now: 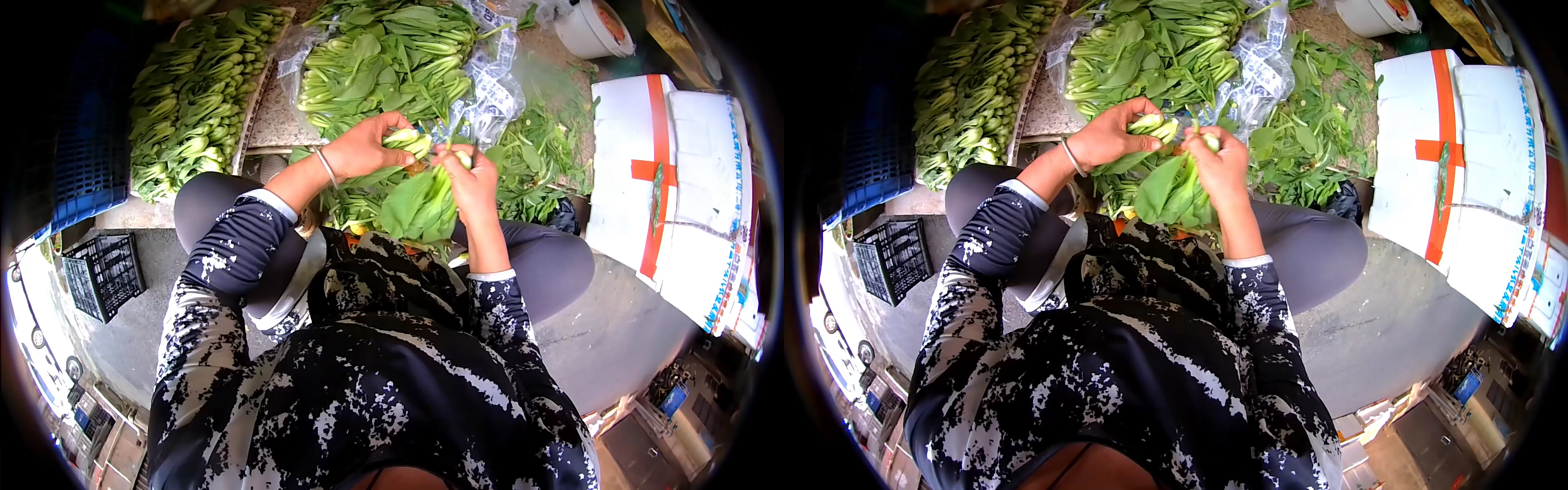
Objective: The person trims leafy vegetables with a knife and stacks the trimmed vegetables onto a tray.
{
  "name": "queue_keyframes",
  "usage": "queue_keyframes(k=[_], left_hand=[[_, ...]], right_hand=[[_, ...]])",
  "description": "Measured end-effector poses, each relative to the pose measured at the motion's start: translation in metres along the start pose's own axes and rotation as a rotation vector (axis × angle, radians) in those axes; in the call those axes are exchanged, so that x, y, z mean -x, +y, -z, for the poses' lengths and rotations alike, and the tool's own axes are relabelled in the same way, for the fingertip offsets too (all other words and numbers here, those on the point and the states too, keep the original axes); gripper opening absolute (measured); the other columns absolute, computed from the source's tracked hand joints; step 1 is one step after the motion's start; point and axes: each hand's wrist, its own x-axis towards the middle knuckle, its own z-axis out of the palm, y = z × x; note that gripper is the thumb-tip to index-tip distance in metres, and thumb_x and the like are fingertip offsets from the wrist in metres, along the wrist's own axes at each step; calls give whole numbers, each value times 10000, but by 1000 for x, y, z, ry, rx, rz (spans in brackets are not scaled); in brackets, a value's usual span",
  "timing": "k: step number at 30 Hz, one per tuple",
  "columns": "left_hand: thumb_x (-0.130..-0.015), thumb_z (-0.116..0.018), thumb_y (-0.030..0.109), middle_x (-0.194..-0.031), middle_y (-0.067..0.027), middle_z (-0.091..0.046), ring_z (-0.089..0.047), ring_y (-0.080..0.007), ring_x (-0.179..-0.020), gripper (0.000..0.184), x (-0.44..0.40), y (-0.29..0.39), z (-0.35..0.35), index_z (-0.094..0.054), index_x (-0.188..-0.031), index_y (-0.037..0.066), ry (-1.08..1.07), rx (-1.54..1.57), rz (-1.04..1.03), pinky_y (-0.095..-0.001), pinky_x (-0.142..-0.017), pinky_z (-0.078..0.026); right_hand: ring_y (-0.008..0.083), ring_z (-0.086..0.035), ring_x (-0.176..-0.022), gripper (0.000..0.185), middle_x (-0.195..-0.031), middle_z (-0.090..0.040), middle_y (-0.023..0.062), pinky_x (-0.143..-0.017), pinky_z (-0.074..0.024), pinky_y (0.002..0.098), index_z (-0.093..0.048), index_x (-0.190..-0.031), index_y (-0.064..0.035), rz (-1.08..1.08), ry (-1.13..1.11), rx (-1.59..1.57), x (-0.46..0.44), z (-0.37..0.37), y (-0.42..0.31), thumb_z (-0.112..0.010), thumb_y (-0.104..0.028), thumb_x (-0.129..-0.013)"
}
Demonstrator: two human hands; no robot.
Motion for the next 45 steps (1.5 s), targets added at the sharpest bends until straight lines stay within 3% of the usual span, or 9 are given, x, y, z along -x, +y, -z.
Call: queue_keyframes(k=[5, 14, 18, 20, 25, 32, 36, 39, 45], left_hand=[[-776, -652, 37, -916, -20, -592, -553, -93, -855, 284, 0, 3, 1, -511, -1022, 18, -60, 216, 32, -220, -772, -438], [-634, -801, 135, -976, -34, -558, -531, -128, -913, 624, 8, 16, -16, -445, -1130, 10, 9, 234, 97, -258, -818, -437], [-627, -799, 101, -991, -51, -580, -546, -132, -907, 655, 3, 1, -4, -433, -1160, 0, 64, 198, 206, -267, -825, -441], [-628, -796, 86, -976, -49, -592, -557, -121, -874, 646, 5, -2, -5, -442, -1162, 0, 102, 181, 255, -260, -803, -451], [-623, -798, 72, -922, -28, -609, -562, -96, -814, 547, 7, 9, -3, -514, -1086, 7, 103, 302, 309, -232, -754, -462], [-580, -814, 145, -813, -34, -648, -596, -133, -720, 416, 11, 3, -2, -615, -926, 27, 89, -161, 120, -242, -726, -476], [-589, -756, 136, -1260, -80, -482, -523, -264, -1069, 320, 13, 5, -6, -621, -872, 75, 179, -617, -374, -331, -898, -423], [-549, -767, 65, -1319, -108, -425, -457, -290, -1163, 363, 15, 13, -10, -615, -879, 55, 172, -624, -482, -352, -933, -403], [-582, -807, 119, -956, -66, -567, -552, -182, -872, 382, 14, 11, -9, -608, -894, 24, 107, -276, -352, -280, -809, -438]], right_hand=[[106, -540, -554, 265, -711, -603, 50, -477, -413, 226, -611, -887, 38, -164, 74, 567, -12, 29, 4, -668, -190, -767], [161, -523, -934, 544, -1041, -556, 95, -826, -418, 278, -553, -1071, 13, -217, -92, -283, 0, -38, -15, -476, -486, -869], [137, -552, -822, 539, -1027, -569, 92, -526, -422, 188, -499, -1190, -5, -118, -26, 11, -35, -30, -7, -521, -432, -861], [173, -577, -805, 463, -918, -604, 111, -724, -468, 299, -559, -1090, 4, -100, 150, 214, -80, -10, 28, -636, -343, -794], [319, -549, -857, 355, -894, -560, 137, -772, -442, 373, -608, -995, -56, 129, 159, 1185, -126, 16, 94, -702, -223, -697], [190, -567, -697, 320, -794, -605, 84, -659, -457, 286, -605, -962, -32, -45, 90, 597, -104, 15, 71, -714, -203, -714], [70, -515, -617, 272, -740, -599, 20, -580, -435, 201, -604, -930, 20, -29, -113, 445, -49, 7, 19, -706, -151, -744], [64, -514, -616, 258, -738, -596, 19, -563, -423, 183, -605, -930, 19, -14, -221, 321, -27, 4, 6, -697, -144, -753], [79, -463, -546, 306, -719, -556, 33, -463, -361, 188, -605, -959, 22, -168, -76, -157, -4, 8, -33, -604, -262, -844]])
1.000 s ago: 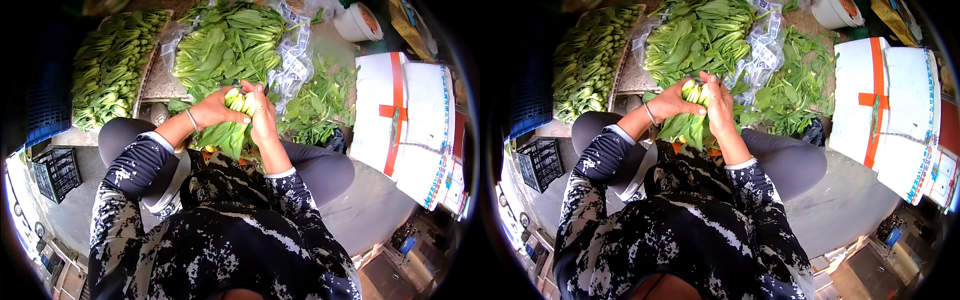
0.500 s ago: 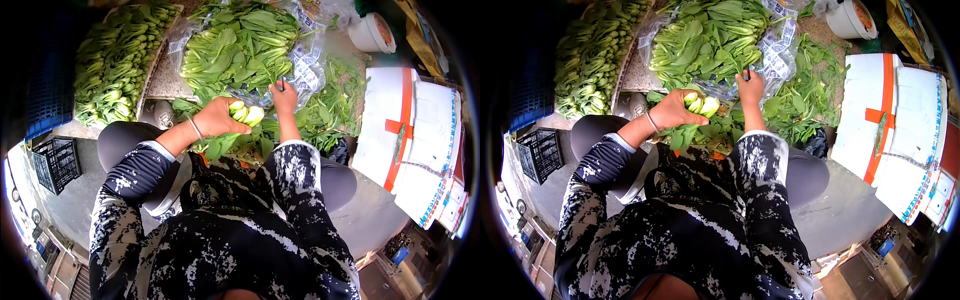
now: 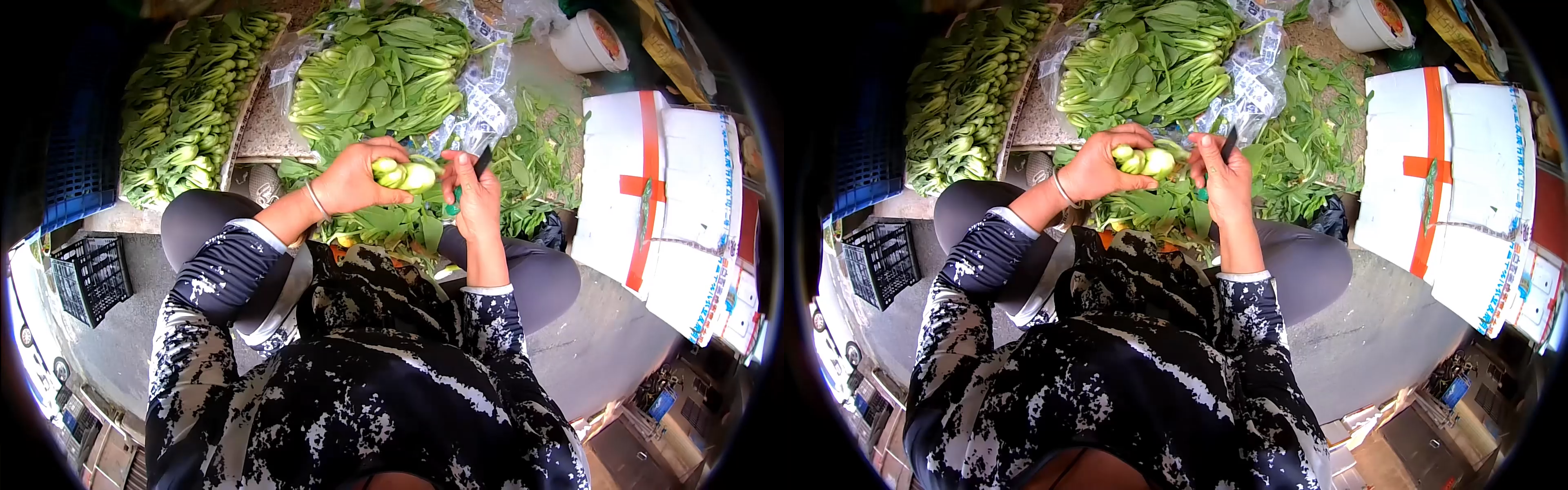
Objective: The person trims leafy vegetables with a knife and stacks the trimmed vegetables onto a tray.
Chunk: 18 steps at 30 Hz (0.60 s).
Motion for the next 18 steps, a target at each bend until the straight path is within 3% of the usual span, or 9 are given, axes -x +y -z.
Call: queue_keyframes(k=[3, 7, 13, 17, 18], left_hand=[[-600, -807, 104, -940, -43, -578, -541, -131, -856, 379, -1, 6, 2, -599, -903, 10, 30, 215, 138, -253, -771, -440], [-627, -797, 89, -889, 14, -582, -523, -72, -802, 432, 0, 6, 2, -568, -986, 17, 48, 373, 306, -222, -740, -445], [-627, -793, 69, -885, 3, -592, -531, -70, -799, 453, -1, 7, 2, -556, -1008, 11, 65, 479, 330, -218, -742, -448], [-635, -784, 54, -898, -12, -605, -553, -80, -804, 468, 0, 9, 4, -546, -1034, 6, 87, 496, 373, -228, -747, -459], [-642, -776, 44, -907, -18, -610, -564, -88, -808, 473, 0, 8, 6, -540, -1049, 4, 86, 544, 402, -234, -751, -465]], right_hand=[[58, -393, -566, 497, -734, -514, 7, -465, -315, 184, -545, -1114, 27, -25, -106, 28, 9, 1, -1, -444, -413, -907], [41, -379, -578, 493, -726, -491, -16, -497, -300, 165, -468, -1219, 35, 104, -138, 28, 21, -14, 2, -487, -344, -905], [28, -342, -551, 397, -661, -453, -53, -486, -272, 158, -499, -1205, 8, 115, -63, -8, 13, -19, 10, -530, -239, -896], [33, -330, -522, 445, -608, -369, -58, -453, -284, 171, -485, -1207, 19, 101, -31, 58, 7, -13, 26, -491, -311, -908], [31, -334, -520, 446, -611, -379, -61, -445, -280, 170, -482, -1213, 12, 3, 54, 97, 3, -9, 27, -496, -311, -906]])
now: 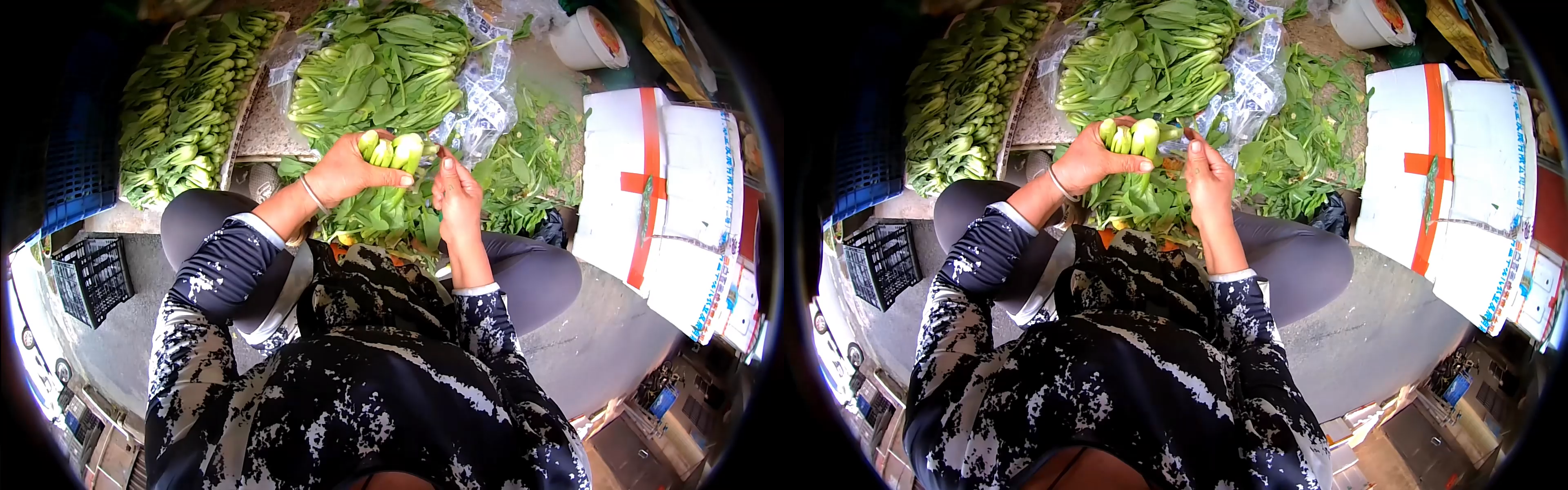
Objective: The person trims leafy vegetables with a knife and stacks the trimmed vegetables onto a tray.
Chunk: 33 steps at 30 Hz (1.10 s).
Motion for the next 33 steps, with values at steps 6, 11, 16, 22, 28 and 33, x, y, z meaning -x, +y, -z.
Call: queue_keyframes(k=[6, 11, 16, 22, 28, 33], left_hand=[[-669, -741, 9, -929, -26, -615, -583, -105, -829, 489, 2, 1, 3, -520, -1105, 7, 1, 95, 122, -246, -766, -476], [-657, -753, 22, -906, -20, -625, -584, -105, -825, 403, 0, 6, 3, -580, -1021, 17, -1, 148, 134, -245, -755, -475], [-655, -759, 31, -899, -24, -632, -587, -111, -811, 346, 0, 4, 3, -615, -969, 23, -4, 155, 153, -248, -752, -473], [-641, -770, 38, -924, -14, -616, -574, -115, -845, 433, 2, 6, 4, -575, -1028, 33, -35, 70, 165, -259, -788, -461], [-666, -755, 53, -897, -32, -640, -593, -115, -801, 338, 3, 2, 4, -619, -974, 26, -34, 71, 124, -256, -744, -477], [-667, -750, 42, -920, -33, -637, -592, -116, -827, 358, 3, 4, 5, -613, -997, 27, -53, 91, 138, -256, -767, -472]], right_hand=[[23, -377, -540, 438, -684, -473, -49, -452, -299, 166, -474, -1228, -2, -115, 13, 0, 4, -6, -7, -541, -266, -886], [25, -413, -582, 324, -720, -543, -35, -507, -343, 178, -583, -1084, 0, 147, -71, -5, -7, -14, -6, -625, -204, -835], [66, -499, -607, 201, -734, -602, 16, -538, -405, 234, -637, -908, -12, 265, -21, 370, -11, 0, -6, -649, -185, -806], [125, -520, -628, 249, -762, -603, 50, -557, -426, 252, -602, -915, 34, 296, -19, 1377, -12, 23, -14, -687, -142, -761], [67, -520, -611, 410, -793, -607, 39, -510, -403, 190, -538, -1129, 17, -33, -203, 33, -3, 4, -11, -683, -106, -766], [65, -507, -576, 287, -751, -568, 20, -450, -342, 177, -552, -1070, -9, 59, -181, -140, -13, 5, -12, -630, -103, -810]])
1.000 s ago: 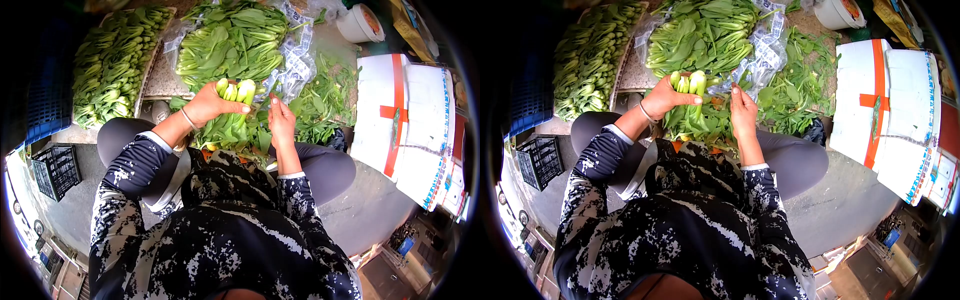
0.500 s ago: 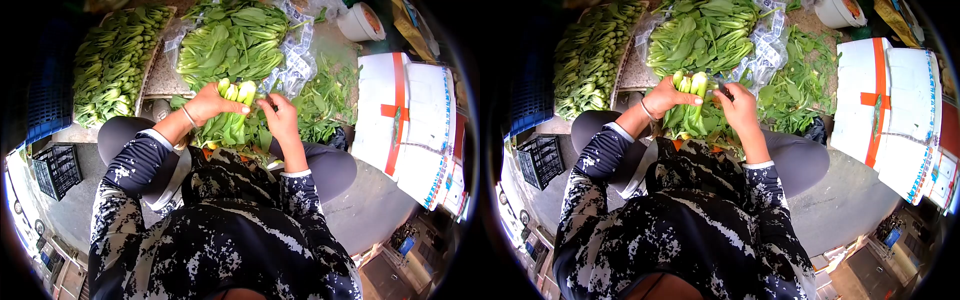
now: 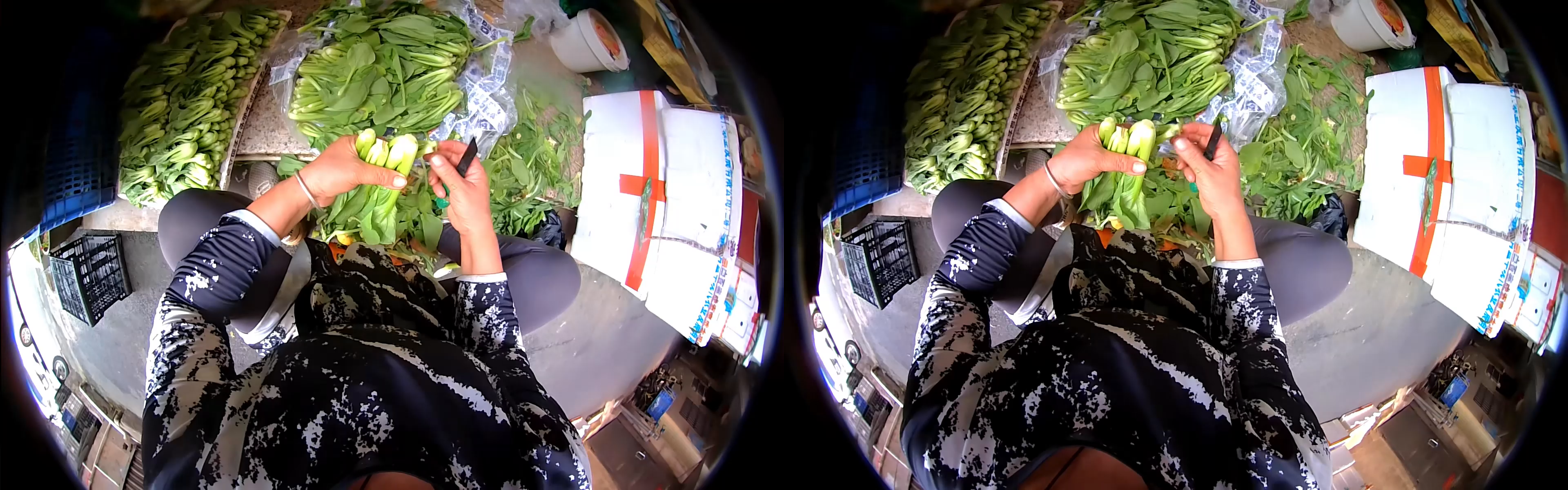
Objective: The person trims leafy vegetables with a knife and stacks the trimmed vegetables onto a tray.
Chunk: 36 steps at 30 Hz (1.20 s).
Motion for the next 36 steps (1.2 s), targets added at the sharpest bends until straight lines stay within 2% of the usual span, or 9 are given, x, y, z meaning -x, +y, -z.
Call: queue_keyframes(k=[9, 12, 14, 17, 21, 24, 27, 31, 36], left_hand=[[-666, -760, 71, -928, -30, -631, -581, -112, -831, 396, -1, 1, 7, -599, -1024, 19, 6, 8, 45, -243, -773, -457], [-660, -766, 75, -968, -19, -604, -557, -112, -865, 474, -5, -4, 11, -546, -1078, 32, 134, -29, 59, -247, -797, -439], [-658, -768, 72, -996, -28, -600, -555, -114, -881, 494, -4, -8, 11, -534, -1092, 27, 92, -63, 45, -246, -812, -436], [-659, -765, 56, -1039, -46, -598, -556, -116, -908, 526, -4, -14, 13, -510, -1116, 6, 30, -106, 40, -253, -844, -437], [-677, -746, 41, -1004, -66, -608, -598, -151, -909, 500, -7, -10, 16, -496, -1107, 0, 37, -24, 58, -272, -818, -468], [-668, -757, 52, -983, -27, -597, -569, -113, -892, 532, -10, -9, 18, -474, -1118, 28, 130, 46, 50, -255, -808, -456], [-658, -766, 57, -996, 3, -575, -532, -93, -887, 550, -10, -6, 19, -478, -1127, 54, 74, -34, 9, -244, -809, -435], [-658, -763, 58, -993, 4, -575, -532, -100, -895, 510, -8, -1, 18, -526, -1110, 57, 115, 37, 27, -250, -808, -429], [-678, -744, 59, -991, -15, -600, -553, -118, -904, 439, -11, -6, 25, -566, -1079, 40, 86, 28, 80, -255, -823, -431]], right_hand=[[70, -469, -511, 164, -664, -562, 24, -438, -353, 187, -586, -894, 0, -149, -56, -115, -20, 7, 3, -658, -98, -785], [76, -476, -517, 162, -661, -573, 33, -457, -375, 198, -603, -820, -1, -242, 86, 397, -34, 30, 8, -686, -127, -762], [80, -483, -525, 194, -663, -583, 32, -480, -394, 209, -618, -803, -3, -287, 12, 1349, -39, 38, 12, -707, -165, -743], [91, -505, -532, 226, -695, -607, 46, -494, -406, 225, -626, -823, 1, -288, -169, 470, -29, 3, 12, -706, -194, -743], [96, -533, -515, 254, -734, -627, 78, -451, -403, 205, -616, -930, -3, -356, -142, 118, -63, 8, 10, -648, -216, -795], [118, -587, -559, 297, -821, -626, 125, -502, -451, 239, -587, -966, 12, -147, 470, 527, -128, 32, 44, -612, -248, -823], [141, -596, -555, 340, -807, -620, 144, -536, -461, 260, -581, -973, 30, -272, 558, 1050, -178, 60, 76, -667, -231, -774], [111, -548, -493, 320, -674, -605, 75, -461, -400, 224, -603, -912, 14, -240, 674, 989, -180, 64, 87, -711, -209, -709], [101, -544, -563, 261, -698, -585, 56, -449, -375, 202, -570, -943, 5, -240, 574, 234, -121, 53, 57, -666, -44, -705]])
